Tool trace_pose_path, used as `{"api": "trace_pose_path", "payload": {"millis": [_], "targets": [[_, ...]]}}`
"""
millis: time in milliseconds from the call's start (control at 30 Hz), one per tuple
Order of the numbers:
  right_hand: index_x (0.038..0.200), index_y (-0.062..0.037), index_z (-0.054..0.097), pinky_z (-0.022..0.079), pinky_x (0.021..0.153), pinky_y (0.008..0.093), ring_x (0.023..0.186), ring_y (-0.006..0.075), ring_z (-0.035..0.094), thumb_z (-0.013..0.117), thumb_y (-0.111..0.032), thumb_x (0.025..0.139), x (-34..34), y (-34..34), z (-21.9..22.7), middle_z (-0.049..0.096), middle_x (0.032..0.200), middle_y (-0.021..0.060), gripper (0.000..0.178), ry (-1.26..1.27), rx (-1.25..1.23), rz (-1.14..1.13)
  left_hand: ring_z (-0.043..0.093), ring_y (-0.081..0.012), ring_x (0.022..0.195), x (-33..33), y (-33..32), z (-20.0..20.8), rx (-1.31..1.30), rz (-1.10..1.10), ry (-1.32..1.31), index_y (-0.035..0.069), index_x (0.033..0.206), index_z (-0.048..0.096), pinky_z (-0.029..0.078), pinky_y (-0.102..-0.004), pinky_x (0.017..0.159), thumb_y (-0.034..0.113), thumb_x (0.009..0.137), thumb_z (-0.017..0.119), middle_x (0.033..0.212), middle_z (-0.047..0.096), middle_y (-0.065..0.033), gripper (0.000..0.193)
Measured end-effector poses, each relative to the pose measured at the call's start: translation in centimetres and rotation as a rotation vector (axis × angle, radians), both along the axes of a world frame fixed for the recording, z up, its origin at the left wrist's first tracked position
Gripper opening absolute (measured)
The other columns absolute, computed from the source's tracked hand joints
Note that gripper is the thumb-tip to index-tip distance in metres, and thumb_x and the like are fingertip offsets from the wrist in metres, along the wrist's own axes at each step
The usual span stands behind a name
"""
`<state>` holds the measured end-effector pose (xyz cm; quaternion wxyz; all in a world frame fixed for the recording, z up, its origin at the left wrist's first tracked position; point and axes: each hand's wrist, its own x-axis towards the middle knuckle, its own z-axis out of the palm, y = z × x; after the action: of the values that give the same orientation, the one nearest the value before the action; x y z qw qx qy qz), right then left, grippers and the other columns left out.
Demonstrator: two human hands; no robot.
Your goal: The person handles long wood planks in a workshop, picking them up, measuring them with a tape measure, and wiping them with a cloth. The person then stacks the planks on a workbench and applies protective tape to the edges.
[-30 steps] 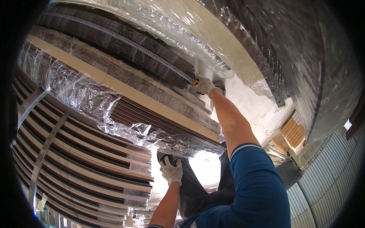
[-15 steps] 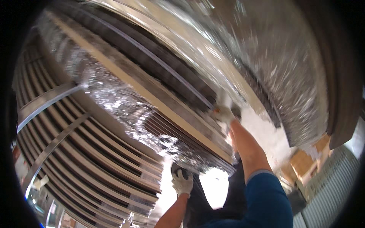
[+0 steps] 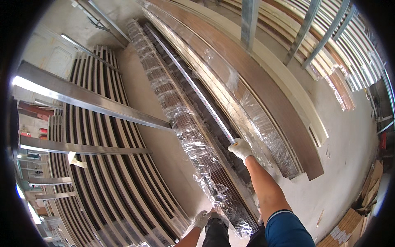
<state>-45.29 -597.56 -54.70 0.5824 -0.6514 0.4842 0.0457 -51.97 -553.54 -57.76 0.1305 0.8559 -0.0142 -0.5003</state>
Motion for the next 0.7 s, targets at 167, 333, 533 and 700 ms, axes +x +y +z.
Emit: {"api": "trace_pose_path", "payload": {"millis": [167, 333, 533, 700], "targets": [[0.094, -0.0042, 0.071, 0.046, 0.057, 0.0328, 0.064, 0.0147, 0.06, 0.078, -0.026, 0.072, 3.6, -1.2, 6.6, 0.066, 0.072, 0.0047, 0.032, -0.028, -0.114, 0.047, 0.069, -0.0221, 0.108, 4.1, -3.9, 4.2, -0.267, 0.33, -0.022, 0.015, 0.122, 0.073, 0.052, -0.0333, 0.096, 0.043, 0.089, 0.073, 0.113, 0.076, -0.0086, 0.043], [0.108, -0.0043, 0.071, 0.053, 0.067, 0.034, 0.075, 0.0163, 0.065, 0.082, -0.029, 0.073, -4.6, 2.8, 9.6, 0.07, 0.084, 0.0075, 0.044, -0.045, -0.058, 0.065, 0.064, -0.0144, 0.095, 8.5, -13.1, 7.5, -0.702, 0.638, 0.199, 0.002, 0.131, 0.063, 0.053, -0.0315, 0.085, 0.042, 0.098, 0.067, 0.117, 0.069, -0.0056, 0.051], [0.097, -0.0047, 0.073, 0.056, 0.073, 0.0357, 0.079, 0.0173, 0.071, 0.086, -0.036, 0.072, -29.1, 12.6, 16.0, 0.074, 0.086, 0.0107, 0.042, 0.055, -0.112, 0.168, 0.067, -0.0284, 0.105, 12.5, -27.6, 15.0, -1.152, 0.936, 0.469, 0.002, 0.144, 0.046, 0.056, -0.0435, 0.093, 0.051, 0.1, 0.061, 0.118, 0.068, -0.0159, 0.068], [0.103, -0.0091, 0.073, 0.057, 0.076, 0.0359, 0.081, 0.0219, 0.072, 0.085, -0.037, 0.073, -48.3, 17.4, 21.6, 0.075, 0.089, 0.0106, 0.042, 0.153, -0.037, 0.126, 0.069, -0.0336, 0.088, 13.0, -32.5, 22.4, -1.524, 0.857, 0.48, 0.005, 0.122, 0.058, 0.059, -0.0472, 0.077, 0.038, 0.104, 0.057, 0.105, 0.07, -0.0151, 0.038]]}}
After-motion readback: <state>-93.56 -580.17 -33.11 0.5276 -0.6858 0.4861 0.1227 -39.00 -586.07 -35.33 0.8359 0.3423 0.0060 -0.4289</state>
